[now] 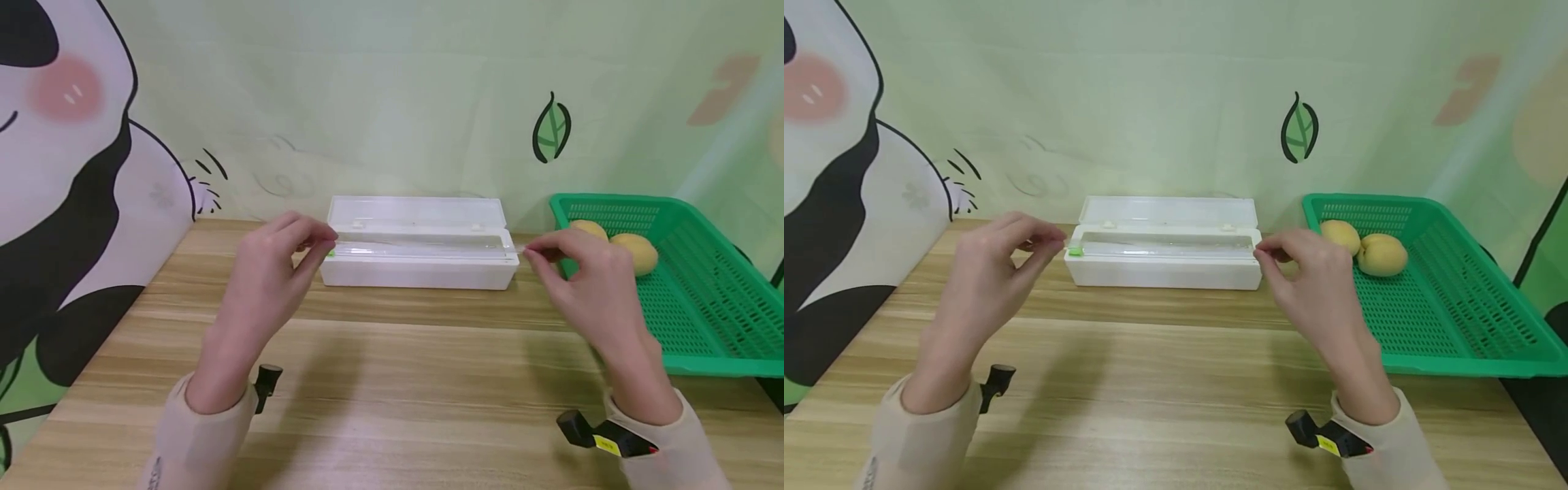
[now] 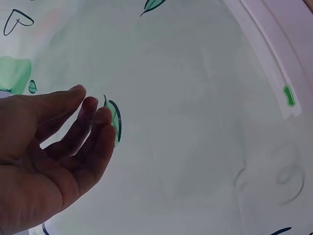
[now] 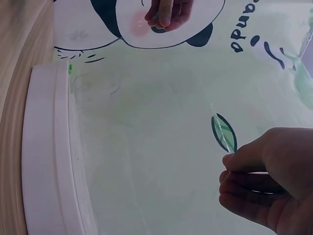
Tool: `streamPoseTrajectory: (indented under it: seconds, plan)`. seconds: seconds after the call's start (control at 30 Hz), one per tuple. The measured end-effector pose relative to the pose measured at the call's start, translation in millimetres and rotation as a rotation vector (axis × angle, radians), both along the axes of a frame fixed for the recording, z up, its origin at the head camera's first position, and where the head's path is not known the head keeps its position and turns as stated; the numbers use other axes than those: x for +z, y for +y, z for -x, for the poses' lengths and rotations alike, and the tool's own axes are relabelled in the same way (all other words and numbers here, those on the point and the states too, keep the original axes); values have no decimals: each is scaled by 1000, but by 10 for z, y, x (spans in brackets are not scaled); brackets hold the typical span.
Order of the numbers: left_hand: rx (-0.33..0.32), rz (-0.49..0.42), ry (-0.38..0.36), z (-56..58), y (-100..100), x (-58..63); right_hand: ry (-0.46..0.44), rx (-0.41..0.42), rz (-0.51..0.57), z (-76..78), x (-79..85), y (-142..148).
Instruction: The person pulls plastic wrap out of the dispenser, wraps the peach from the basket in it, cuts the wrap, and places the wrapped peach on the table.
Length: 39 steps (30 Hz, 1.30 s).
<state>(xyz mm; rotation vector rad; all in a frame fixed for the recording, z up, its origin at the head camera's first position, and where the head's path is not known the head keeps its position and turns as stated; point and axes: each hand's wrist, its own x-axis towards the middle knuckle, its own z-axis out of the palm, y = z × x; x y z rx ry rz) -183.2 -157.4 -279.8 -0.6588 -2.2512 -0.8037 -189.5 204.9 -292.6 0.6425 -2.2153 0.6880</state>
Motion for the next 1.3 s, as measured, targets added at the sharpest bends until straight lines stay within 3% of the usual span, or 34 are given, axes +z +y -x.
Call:
streamPoseTrajectory:
  seconds: [0.33, 0.53, 0.67, 0.9, 1.07, 1.3]
  plan:
    - [-87, 138, -203, -78, -50, 51, -58, 38, -99, -77, -56, 60]
    - [-160, 220, -288, -63, -34, 10, -173, 72, -177, -113, -111, 94]
    - [-216, 282, -372, -33, -5, -75, -270, 112, -231, -116, -151, 103]
    - [-292, 428, -517, 47, 61, -332, -401, 145, -311, -87, -220, 117]
    - [-332, 511, -640, 80, 95, -432, -510, 208, -365, -51, -313, 133]
    - [-365, 574, -692, 150, 95, -555, -657, 284, -400, 23, -463, 97]
